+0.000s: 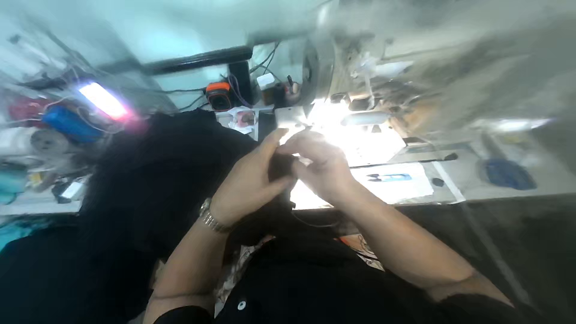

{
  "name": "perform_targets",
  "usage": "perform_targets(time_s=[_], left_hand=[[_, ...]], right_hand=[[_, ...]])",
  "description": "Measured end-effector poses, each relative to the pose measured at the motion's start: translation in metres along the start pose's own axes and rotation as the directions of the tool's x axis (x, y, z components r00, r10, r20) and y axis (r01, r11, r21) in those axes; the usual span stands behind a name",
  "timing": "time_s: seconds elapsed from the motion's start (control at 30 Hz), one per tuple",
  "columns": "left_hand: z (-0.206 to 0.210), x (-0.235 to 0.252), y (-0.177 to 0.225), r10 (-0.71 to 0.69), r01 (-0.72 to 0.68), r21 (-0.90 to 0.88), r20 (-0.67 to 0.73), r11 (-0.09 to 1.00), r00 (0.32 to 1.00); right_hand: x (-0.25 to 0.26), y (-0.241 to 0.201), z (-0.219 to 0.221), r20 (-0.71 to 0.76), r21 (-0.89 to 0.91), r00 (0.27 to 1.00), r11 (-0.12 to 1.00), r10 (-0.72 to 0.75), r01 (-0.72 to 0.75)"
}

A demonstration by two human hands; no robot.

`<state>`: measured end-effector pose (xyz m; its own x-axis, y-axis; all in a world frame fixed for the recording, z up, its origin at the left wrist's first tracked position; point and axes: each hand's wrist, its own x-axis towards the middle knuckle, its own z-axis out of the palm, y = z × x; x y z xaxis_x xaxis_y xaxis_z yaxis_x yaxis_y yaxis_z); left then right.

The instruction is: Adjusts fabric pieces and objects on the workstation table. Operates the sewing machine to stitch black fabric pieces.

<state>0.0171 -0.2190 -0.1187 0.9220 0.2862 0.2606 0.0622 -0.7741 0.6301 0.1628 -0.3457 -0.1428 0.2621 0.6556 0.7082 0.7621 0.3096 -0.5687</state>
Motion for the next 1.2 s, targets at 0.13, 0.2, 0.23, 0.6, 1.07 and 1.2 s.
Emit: perform_targets(time_s=[0.13, 0.2, 0.23, 0.6, 1.07, 1.2], left_hand=[[-0.013, 0.002, -0.004, 0.075, -0.071, 0.034, -0.109, 0.997, 0.991], [-0.020, -0.001, -0.004, 0.089, -0.088, 0.014, -0.176, 0.996, 0.980], [-0.021, -0.003, -0.004, 0.093, -0.093, 0.005, -0.205, 0.996, 0.974], [-0.086, -0.032, 0.011, 0.067, -0.038, 0.400, -0.058, 0.916, 0.996], [-0.236, -0.031, -0.073, 0.388, 0.361, 0.678, -0.691, 0.640, 0.610], [-0.157, 0.026, -0.006, 0.223, 0.033, 0.722, -0.256, 0.691, 0.940]], right_hand=[[-0.008, -0.014, 0.018, -0.154, 0.074, 0.988, 0.997, 0.002, 0.010], [-0.019, -0.017, 0.030, -0.103, 0.235, 0.985, 0.966, 0.137, -0.110], [-0.023, -0.019, 0.035, -0.001, 0.300, 0.974, 0.929, 0.226, -0.216], [0.000, -0.074, 0.011, 0.483, 0.525, 0.828, 0.851, -0.284, -0.014], [0.029, -0.047, 0.035, 0.357, -0.255, 0.870, 0.860, -0.341, 0.442], [-0.017, -0.009, 0.004, 0.470, -0.359, 0.866, 0.860, -0.170, 0.364]])
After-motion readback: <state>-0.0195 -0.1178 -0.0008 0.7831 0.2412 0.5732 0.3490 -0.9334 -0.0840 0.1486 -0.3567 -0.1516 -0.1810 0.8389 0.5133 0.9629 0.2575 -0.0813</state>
